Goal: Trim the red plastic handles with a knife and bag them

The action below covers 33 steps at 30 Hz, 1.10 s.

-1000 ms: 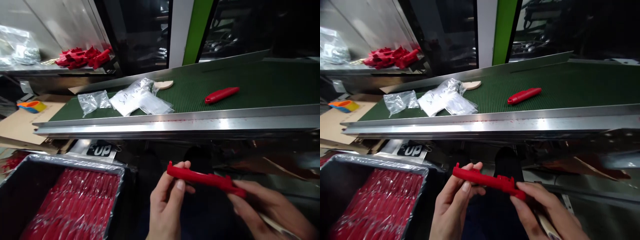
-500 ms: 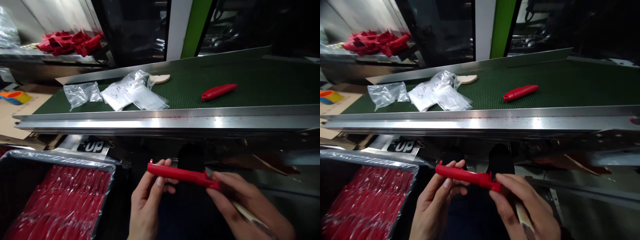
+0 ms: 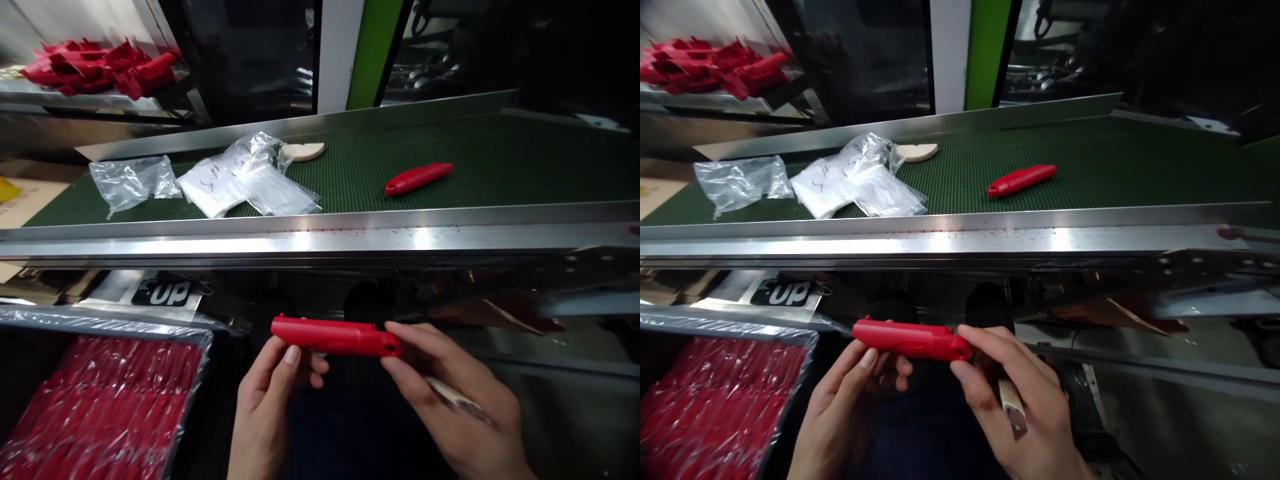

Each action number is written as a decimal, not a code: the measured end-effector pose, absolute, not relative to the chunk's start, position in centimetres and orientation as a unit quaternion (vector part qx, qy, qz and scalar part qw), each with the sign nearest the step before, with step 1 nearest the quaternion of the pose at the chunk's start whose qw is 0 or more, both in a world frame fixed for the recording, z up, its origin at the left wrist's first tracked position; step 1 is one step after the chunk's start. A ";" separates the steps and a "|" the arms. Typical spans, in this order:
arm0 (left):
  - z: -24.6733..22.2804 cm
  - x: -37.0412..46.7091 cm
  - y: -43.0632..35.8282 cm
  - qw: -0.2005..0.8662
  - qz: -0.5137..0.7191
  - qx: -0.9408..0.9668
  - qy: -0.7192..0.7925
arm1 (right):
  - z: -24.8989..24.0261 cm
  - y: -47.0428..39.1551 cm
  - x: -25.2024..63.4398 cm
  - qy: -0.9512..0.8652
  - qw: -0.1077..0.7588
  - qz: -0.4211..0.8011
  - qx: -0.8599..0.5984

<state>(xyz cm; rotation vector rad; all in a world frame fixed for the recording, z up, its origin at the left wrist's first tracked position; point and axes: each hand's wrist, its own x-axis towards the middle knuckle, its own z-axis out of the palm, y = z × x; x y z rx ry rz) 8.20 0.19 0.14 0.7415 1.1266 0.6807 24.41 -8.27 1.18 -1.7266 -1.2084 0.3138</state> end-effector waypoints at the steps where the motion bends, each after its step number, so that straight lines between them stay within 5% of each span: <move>1: 0.2 8.2 0.2 0.728 0.310 0.335 0.511 | 1.1 -8.3 24.5 -0.491 0.484 0.137 -0.711; 16: -0.2 7.5 -0.1 0.770 0.314 0.342 0.436 | 0.1 -8.7 25.8 -0.442 0.397 0.146 -0.791; 33: 0.5 7.6 -0.3 0.793 0.333 0.288 0.420 | 0.0 -8.2 25.7 -0.433 0.437 0.193 -0.764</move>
